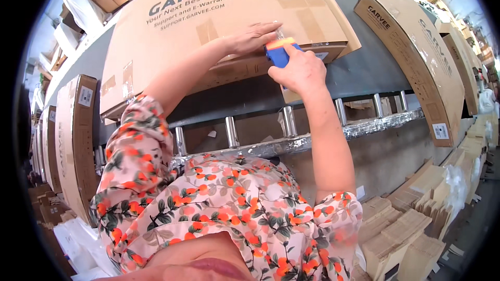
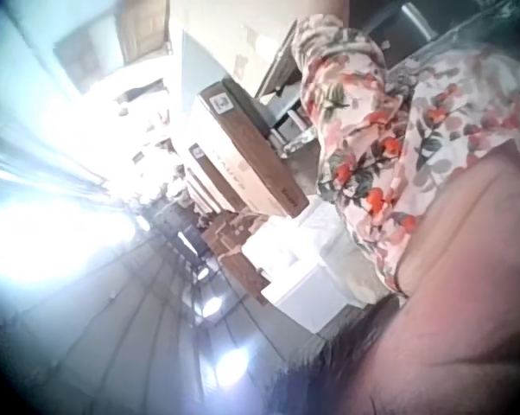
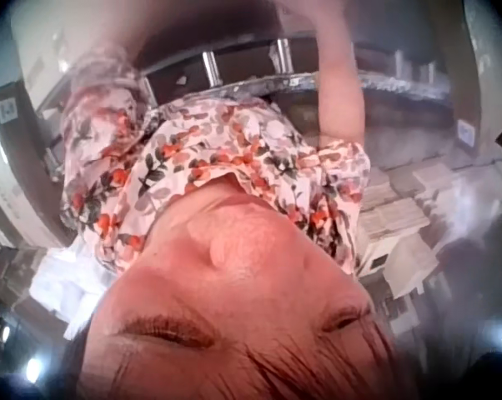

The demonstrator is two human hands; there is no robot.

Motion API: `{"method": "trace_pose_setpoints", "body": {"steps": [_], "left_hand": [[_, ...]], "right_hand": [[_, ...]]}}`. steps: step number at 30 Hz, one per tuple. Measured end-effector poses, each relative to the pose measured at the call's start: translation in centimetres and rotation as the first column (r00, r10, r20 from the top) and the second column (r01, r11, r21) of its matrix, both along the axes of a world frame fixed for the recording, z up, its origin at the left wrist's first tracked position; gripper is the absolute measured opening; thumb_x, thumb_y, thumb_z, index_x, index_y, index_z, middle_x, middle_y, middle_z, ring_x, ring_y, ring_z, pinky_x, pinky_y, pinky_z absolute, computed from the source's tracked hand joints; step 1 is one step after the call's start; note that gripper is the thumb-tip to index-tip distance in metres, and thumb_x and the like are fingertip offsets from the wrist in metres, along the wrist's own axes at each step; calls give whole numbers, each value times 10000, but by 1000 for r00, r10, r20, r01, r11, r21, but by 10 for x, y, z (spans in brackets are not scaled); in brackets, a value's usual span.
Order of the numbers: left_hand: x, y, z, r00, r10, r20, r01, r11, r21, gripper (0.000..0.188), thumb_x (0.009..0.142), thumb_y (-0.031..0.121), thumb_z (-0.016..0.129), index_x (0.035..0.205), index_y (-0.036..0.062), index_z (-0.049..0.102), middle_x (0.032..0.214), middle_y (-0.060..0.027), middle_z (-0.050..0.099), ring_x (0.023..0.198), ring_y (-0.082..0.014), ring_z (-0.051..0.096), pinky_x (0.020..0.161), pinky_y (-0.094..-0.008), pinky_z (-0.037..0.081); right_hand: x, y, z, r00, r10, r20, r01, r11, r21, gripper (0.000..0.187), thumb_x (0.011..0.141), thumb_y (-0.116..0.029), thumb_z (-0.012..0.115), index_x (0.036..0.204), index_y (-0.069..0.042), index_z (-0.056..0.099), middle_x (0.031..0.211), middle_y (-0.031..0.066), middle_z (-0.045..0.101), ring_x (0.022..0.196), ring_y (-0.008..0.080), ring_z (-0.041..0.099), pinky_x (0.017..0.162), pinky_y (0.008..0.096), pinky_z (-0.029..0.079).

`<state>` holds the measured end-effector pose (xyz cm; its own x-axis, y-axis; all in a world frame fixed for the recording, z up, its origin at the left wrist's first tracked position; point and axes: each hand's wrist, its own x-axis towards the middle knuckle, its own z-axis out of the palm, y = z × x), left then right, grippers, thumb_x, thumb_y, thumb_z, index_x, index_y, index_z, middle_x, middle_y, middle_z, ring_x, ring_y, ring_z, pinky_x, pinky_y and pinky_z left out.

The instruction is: The person packages cardboard boxes on an assembly conveyor line by folding the flaps closed by hand and applying tape with a tape dispenser.

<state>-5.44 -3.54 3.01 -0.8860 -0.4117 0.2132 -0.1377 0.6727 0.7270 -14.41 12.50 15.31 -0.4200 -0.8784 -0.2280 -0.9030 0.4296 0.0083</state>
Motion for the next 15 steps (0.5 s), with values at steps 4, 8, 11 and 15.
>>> {"method": "trace_pose_setpoints", "body": {"steps": [4,8,11,15], "left_hand": [[-6,-24,-6,993,-59,100,92,928,-362,636,1007,505,202,1473,84,300,1540,-119,259,1447,-259,157,1188,-382,90],[7,-17,4,964,164,209,-48,881,-470,697,979,572,240,1475,85,294,1541,-139,250,1449,-266,156,1185,-397,102],[3,-17,24,941,244,235,-79,831,-550,831,880,621,401,1470,47,285,1540,-166,246,1444,-302,175,1174,-401,135],[-11,-4,27,909,312,277,-62,756,-651,949,773,570,589,1474,23,258,1541,-188,232,1442,-309,193,1155,-453,188]], "right_hand": [[-12,11,-18,1000,9,17,-5,974,-225,693,666,-440,618,1301,-170,549,991,253,603,958,390,622,873,433,493],[4,77,-64,995,-43,95,65,966,-251,731,668,-499,693,1335,-240,543,911,235,567,838,421,631,779,500,506],[6,83,-102,993,-63,102,88,961,-262,728,671,-521,692,1325,-233,554,928,230,571,866,424,628,804,492,505],[-12,-4,-77,997,-2,73,4,999,-32,575,664,-442,668,1121,-95,646,982,226,670,981,356,636,863,419,508]]}}
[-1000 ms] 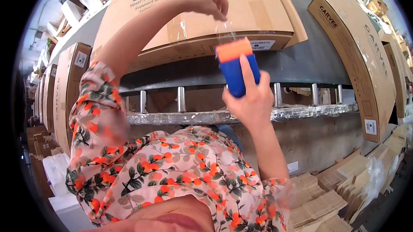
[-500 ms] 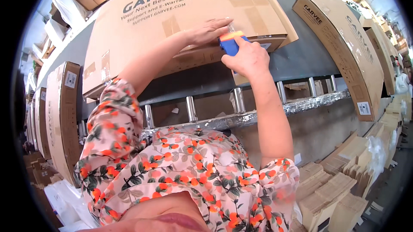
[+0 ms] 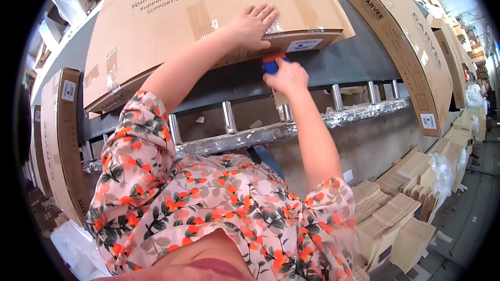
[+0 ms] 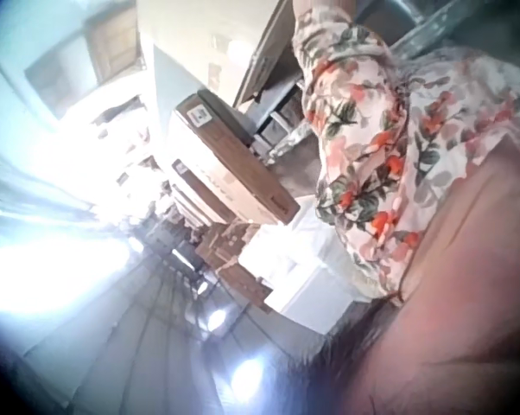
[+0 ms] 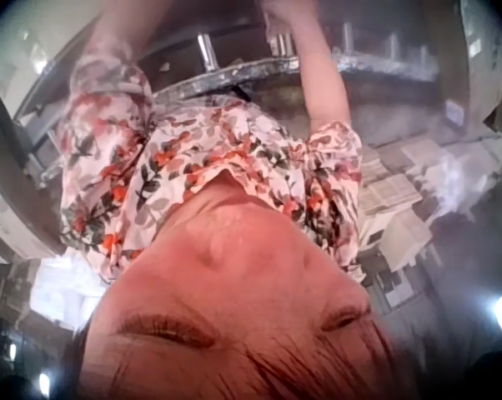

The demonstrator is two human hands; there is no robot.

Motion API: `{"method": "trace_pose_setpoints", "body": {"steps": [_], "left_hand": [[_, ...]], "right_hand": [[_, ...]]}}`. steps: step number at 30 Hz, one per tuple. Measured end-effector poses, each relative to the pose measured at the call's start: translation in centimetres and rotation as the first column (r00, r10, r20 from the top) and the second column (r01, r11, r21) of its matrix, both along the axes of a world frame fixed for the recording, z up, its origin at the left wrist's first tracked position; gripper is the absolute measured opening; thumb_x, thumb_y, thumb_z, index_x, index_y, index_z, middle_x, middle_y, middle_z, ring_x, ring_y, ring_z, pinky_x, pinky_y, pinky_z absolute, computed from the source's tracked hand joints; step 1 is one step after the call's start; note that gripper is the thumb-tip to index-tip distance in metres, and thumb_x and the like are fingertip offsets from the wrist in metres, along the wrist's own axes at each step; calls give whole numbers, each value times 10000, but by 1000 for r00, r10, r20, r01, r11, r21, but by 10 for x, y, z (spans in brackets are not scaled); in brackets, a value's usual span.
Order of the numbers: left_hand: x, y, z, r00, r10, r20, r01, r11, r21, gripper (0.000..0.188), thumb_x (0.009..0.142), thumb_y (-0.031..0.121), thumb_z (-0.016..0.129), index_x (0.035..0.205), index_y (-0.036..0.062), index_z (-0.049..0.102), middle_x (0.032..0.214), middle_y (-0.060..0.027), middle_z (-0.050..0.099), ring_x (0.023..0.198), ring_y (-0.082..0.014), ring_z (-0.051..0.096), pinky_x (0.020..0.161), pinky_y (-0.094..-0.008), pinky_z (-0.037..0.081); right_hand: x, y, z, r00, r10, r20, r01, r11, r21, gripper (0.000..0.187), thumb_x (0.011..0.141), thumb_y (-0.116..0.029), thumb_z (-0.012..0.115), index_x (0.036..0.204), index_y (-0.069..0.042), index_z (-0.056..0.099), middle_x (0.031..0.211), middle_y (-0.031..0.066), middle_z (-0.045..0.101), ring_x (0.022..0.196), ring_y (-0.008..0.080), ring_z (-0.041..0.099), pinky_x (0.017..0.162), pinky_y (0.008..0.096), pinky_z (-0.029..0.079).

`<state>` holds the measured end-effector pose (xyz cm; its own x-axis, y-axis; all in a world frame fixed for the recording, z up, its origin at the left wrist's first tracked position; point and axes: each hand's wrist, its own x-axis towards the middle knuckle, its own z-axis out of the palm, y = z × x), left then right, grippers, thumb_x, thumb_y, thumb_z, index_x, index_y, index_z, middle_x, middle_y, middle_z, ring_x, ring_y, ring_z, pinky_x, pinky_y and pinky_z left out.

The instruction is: The person packages cardboard boxes on an assembly conveyor line by folding the flaps closed by hand and applying tape with a tape dispenser.

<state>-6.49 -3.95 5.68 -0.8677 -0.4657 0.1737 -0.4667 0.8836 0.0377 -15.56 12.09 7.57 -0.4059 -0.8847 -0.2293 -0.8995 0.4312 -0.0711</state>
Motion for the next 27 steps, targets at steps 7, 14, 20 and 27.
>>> {"method": "trace_pose_setpoints", "body": {"steps": [7,14,20,27], "left_hand": [[-32,48,-21,948,287,138,-273,956,-111,861,664,249,735,1339,-131,360,1362,-305,427,1299,-427,394,1100,-499,271],[26,52,-55,943,274,-190,-316,915,-251,714,774,203,665,1363,-55,357,1340,-288,444,1280,-431,408,1089,-498,286],[92,126,-11,634,524,-569,90,681,727,427,938,359,569,1160,-5,603,1106,-88,635,1062,-232,562,994,-386,391],[180,163,39,418,908,-18,455,-192,870,512,919,509,562,915,24,725,858,-54,681,833,-105,570,748,-274,420]], "right_hand": [[-36,-15,-29,675,-71,734,52,997,48,386,683,-336,734,944,-51,723,944,105,707,944,222,662,827,329,506],[-37,86,11,348,-57,936,320,945,-62,664,646,-203,739,1239,51,584,1059,114,673,856,167,630,801,300,494],[-38,96,45,85,397,914,380,835,-398,891,553,-136,705,1369,76,416,1232,195,578,1132,264,590,1018,370,433],[36,48,65,427,784,451,-428,615,-662,682,530,-79,687,1210,-76,625,931,124,588,813,233,602,753,335,493]]}}
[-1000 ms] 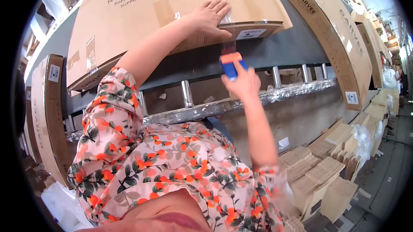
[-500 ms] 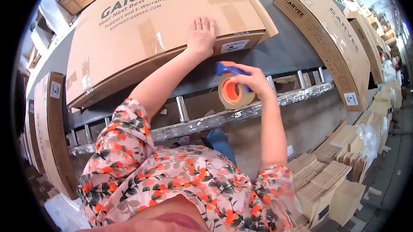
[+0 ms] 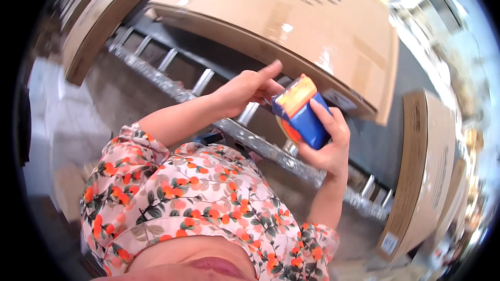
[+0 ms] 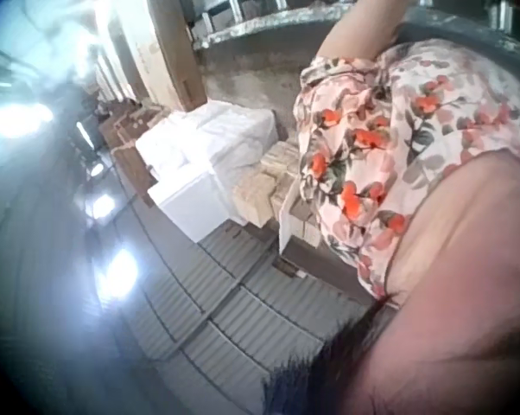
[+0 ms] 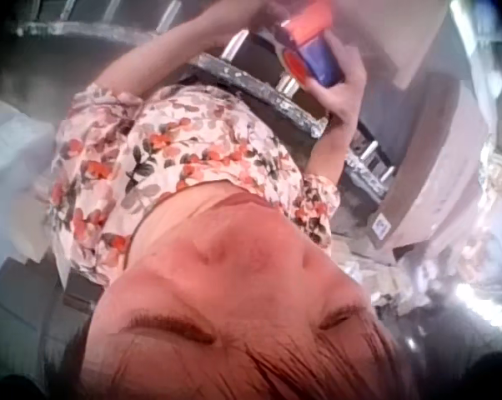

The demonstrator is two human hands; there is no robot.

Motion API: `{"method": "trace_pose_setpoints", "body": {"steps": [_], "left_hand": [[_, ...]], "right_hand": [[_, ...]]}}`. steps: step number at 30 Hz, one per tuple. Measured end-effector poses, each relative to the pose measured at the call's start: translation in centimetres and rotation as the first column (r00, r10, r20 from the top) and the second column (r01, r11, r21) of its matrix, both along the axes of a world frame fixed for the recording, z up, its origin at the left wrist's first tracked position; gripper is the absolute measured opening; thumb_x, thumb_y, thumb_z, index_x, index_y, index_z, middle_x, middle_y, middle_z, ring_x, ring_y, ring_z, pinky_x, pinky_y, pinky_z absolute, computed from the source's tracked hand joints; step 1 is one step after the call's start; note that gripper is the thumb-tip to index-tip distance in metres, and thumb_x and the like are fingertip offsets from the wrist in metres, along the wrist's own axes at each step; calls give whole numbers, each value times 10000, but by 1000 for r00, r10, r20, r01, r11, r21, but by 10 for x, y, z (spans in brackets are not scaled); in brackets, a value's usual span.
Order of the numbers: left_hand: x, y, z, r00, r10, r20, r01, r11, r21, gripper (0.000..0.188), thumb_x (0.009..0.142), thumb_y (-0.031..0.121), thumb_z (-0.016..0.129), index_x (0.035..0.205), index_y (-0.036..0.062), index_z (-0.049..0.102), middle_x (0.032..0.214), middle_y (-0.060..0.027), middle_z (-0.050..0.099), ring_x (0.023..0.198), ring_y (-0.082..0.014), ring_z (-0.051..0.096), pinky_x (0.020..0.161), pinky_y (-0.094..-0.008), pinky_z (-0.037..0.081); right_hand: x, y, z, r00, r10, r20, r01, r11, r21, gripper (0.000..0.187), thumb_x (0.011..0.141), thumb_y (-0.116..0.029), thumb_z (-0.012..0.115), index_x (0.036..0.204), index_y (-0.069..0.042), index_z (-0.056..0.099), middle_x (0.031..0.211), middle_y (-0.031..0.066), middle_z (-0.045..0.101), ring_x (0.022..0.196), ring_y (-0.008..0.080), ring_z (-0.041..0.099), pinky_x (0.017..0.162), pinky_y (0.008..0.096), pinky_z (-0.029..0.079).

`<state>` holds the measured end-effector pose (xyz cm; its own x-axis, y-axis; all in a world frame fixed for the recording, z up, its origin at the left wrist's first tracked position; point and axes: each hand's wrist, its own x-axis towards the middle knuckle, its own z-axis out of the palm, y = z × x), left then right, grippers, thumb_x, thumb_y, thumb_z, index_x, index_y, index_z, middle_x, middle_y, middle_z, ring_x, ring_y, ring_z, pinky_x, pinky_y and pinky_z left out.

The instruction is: The person packages cardboard boxes on an assembly conveyor line by folding the flaps closed by hand and applying tape with a tape dispenser.

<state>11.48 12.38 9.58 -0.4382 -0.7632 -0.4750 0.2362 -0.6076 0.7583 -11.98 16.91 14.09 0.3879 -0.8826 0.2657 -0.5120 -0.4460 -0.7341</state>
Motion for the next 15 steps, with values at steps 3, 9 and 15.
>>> {"method": "trace_pose_setpoints", "body": {"steps": [3,9,15], "left_hand": [[30,-1,-28,984,179,-20,-180,972,-149,330,883,356,677,865,31,729,765,-25,682,686,-73,572,649,-249,443],[119,-2,-62,732,597,329,-296,713,-636,230,845,225,707,794,1,723,717,-66,673,667,-104,603,615,-269,476],[274,-86,-62,9,954,300,-111,299,-948,249,851,348,639,803,127,742,914,-41,690,900,-242,615,791,-391,430]], "right_hand": [[49,-15,8,983,81,-168,-102,987,-122,699,505,-77,708,1198,-151,644,925,143,588,758,289,633,675,366,530],[105,-34,-6,834,215,-508,-325,936,-138,721,567,-166,741,1268,-251,596,934,147,542,802,306,608,695,402,527],[135,-96,18,819,178,-546,-371,890,-266,729,607,-199,740,1309,-260,554,958,183,554,841,354,612,730,440,518]]}}
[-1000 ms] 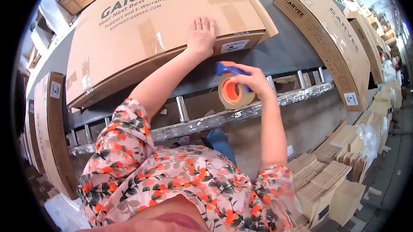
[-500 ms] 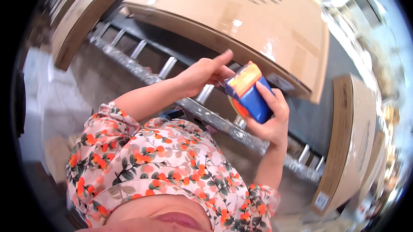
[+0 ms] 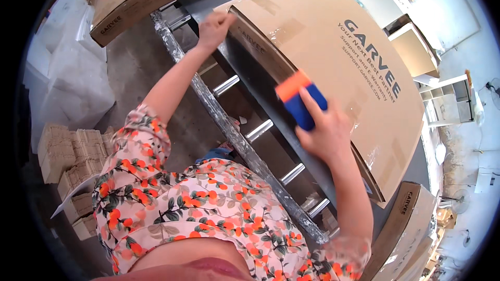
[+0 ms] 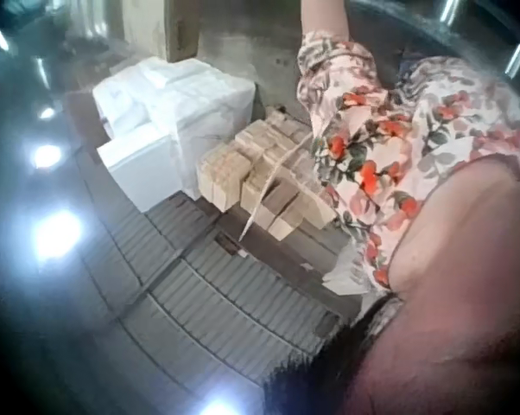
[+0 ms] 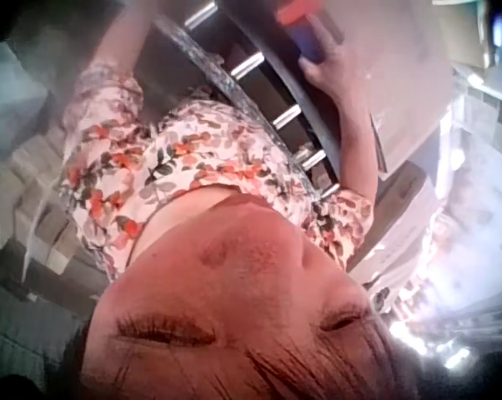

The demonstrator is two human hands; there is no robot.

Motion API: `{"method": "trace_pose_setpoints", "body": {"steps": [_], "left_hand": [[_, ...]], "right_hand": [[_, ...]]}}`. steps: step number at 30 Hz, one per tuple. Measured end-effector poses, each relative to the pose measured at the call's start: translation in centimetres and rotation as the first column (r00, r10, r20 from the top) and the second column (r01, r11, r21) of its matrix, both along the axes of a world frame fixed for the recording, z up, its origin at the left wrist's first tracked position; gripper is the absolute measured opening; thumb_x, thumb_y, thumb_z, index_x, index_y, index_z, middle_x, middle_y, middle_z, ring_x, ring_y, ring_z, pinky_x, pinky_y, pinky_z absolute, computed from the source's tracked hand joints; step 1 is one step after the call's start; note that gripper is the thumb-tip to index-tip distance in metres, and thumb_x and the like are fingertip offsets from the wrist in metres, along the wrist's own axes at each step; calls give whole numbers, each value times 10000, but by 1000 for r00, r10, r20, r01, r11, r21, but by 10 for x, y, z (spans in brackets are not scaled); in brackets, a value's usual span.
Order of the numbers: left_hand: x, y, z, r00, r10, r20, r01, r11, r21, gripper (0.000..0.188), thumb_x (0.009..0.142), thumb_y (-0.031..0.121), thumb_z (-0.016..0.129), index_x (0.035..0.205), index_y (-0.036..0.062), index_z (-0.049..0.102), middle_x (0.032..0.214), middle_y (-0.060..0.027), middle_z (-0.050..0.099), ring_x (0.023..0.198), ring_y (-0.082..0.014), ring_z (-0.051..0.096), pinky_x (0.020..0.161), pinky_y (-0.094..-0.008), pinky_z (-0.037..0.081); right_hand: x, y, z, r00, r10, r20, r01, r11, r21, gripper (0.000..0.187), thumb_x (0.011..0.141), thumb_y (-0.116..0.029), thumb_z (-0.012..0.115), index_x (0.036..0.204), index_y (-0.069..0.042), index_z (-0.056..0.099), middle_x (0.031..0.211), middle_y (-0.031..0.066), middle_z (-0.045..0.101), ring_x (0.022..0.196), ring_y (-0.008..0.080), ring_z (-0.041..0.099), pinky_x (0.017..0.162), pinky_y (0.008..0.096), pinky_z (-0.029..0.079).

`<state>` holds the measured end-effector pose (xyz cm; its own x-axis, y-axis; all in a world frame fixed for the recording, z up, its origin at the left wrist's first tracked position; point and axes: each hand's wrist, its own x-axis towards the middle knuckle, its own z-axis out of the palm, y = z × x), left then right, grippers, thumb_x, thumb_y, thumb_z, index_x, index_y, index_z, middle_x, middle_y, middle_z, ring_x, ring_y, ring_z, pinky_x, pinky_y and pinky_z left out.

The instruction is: The person packages cardboard boxes on an assembly conveyor line by folding the flaps closed by hand and applying tape with a tape dispenser.

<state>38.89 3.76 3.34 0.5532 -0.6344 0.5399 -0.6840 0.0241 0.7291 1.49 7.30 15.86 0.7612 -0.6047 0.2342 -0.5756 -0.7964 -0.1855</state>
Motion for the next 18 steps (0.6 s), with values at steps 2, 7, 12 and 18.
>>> {"method": "trace_pose_setpoints", "body": {"steps": [2,7,12,18], "left_hand": [[15,-50,0,994,102,42,-100,994,-33,261,861,371,611,834,151,748,1001,-18,687,1000,-242,591,863,-418,391],[46,-79,-41,962,242,127,-263,946,188,302,859,439,582,968,207,742,1189,1,627,1141,-229,517,954,-420,308],[69,-81,-43,925,359,-129,-319,914,251,702,907,490,528,1347,-44,409,1357,-237,462,1294,-368,411,1082,-456,292],[72,-133,-37,633,183,752,-645,663,381,512,892,363,523,1276,24,540,1264,-214,526,1203,-375,476,1055,-538,300]], "right_hand": [[42,-29,13,978,-90,-188,82,995,-49,669,663,-286,714,1309,-239,545,940,201,569,845,361,621,759,442,514],[128,-65,5,851,-169,-498,189,982,-9,529,677,-286,683,1171,-113,609,992,194,606,918,335,639,792,413,529],[165,-77,27,763,-78,-642,184,978,100,366,683,-287,685,981,-77,703,977,122,683,961,262,654,805,377,534],[152,-73,45,867,158,-473,-81,981,179,316,692,-301,677,942,-113,727,922,87,703,893,234,671,743,391,521]]}}
